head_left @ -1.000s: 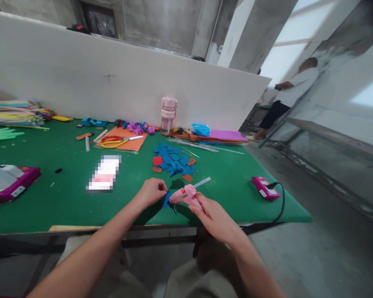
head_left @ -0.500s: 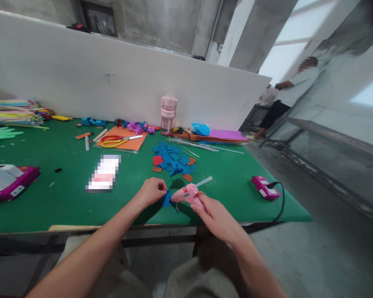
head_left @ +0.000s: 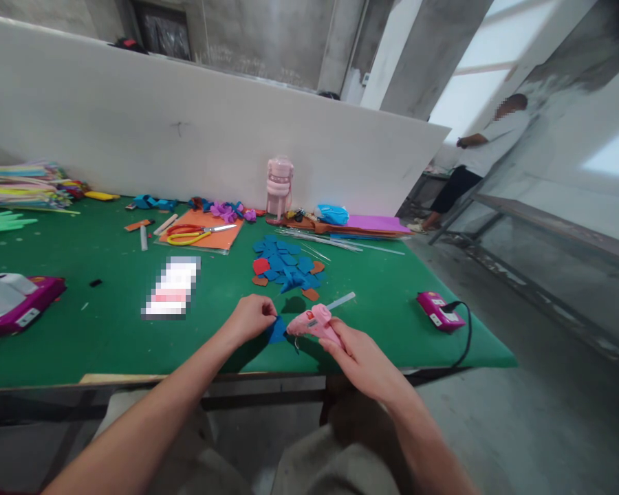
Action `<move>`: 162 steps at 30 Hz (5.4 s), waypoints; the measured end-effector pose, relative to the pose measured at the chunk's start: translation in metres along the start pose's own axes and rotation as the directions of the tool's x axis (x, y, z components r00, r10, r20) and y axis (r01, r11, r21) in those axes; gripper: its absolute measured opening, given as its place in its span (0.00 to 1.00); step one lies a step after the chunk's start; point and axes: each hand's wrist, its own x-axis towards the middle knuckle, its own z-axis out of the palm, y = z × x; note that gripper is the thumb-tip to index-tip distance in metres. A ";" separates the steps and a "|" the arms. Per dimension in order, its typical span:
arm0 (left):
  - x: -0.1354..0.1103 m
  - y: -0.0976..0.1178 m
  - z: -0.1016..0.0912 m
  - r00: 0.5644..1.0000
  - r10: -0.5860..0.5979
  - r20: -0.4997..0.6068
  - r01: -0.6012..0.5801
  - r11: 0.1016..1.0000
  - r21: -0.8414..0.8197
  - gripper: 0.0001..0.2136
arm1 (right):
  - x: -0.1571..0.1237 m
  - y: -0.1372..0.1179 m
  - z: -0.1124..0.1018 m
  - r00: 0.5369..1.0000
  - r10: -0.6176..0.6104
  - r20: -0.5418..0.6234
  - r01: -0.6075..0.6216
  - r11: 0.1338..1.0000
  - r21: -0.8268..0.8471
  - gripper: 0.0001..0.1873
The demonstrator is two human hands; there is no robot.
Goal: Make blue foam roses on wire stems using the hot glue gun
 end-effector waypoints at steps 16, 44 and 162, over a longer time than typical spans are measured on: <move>0.000 -0.002 0.000 1.000 -0.001 0.001 0.001 1.000 -0.003 0.07 | -0.001 0.005 -0.004 0.995 0.090 -0.031 -0.084 0.984 0.160 0.12; 0.000 0.002 0.000 1.000 0.022 0.005 -0.022 1.000 -0.004 0.07 | 0.002 -0.009 0.009 1.000 0.008 -0.002 -0.008 0.999 0.038 0.11; 0.001 0.000 0.000 0.999 0.047 0.017 -0.047 0.999 -0.002 0.07 | -0.003 0.001 0.011 0.997 0.057 -0.051 -0.057 0.998 0.007 0.14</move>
